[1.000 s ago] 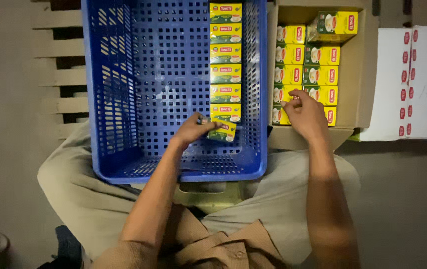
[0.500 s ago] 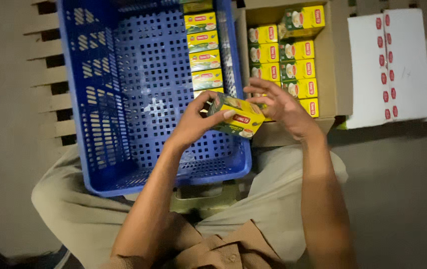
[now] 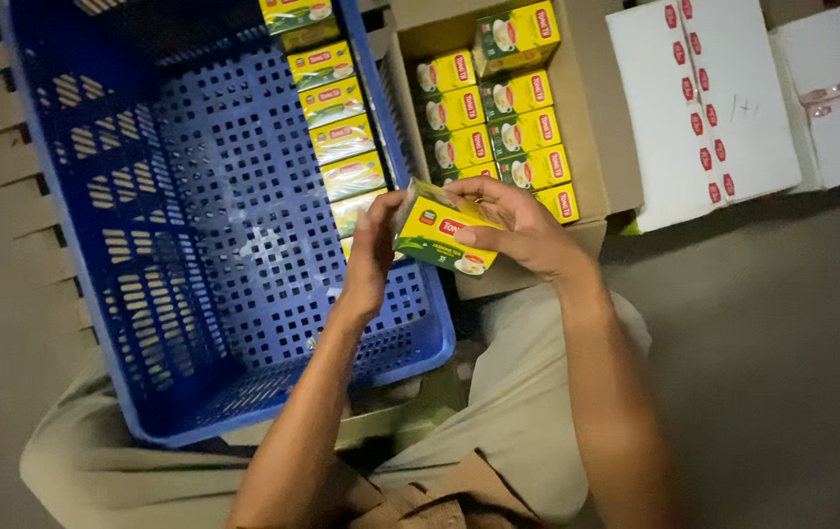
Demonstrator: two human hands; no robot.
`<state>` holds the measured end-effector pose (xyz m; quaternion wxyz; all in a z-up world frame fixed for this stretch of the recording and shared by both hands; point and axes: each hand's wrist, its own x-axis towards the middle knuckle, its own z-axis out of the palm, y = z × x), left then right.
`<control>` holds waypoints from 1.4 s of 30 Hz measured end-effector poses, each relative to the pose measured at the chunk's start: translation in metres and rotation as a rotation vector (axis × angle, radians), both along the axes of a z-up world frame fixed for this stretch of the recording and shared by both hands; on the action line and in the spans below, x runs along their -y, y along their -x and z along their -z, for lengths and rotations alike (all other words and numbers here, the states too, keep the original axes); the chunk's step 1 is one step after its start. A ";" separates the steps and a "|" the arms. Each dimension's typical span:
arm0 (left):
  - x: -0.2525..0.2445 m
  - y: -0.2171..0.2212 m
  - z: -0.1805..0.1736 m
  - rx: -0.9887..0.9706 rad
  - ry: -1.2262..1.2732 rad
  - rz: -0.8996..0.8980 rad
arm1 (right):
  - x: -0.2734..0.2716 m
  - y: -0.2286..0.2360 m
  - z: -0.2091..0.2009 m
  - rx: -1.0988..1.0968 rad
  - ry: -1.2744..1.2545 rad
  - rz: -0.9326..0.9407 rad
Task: The person transfers small yellow boxes from a cardboard box into a blue plastic basket. The person picks up the boxes one by one and places them in a single vertical column inside the basket.
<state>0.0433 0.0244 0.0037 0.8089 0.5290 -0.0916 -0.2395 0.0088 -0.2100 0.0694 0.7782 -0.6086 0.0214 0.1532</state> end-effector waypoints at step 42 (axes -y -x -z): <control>0.035 0.025 -0.031 1.011 -0.955 0.268 | 0.110 -0.122 0.110 0.401 1.757 -0.053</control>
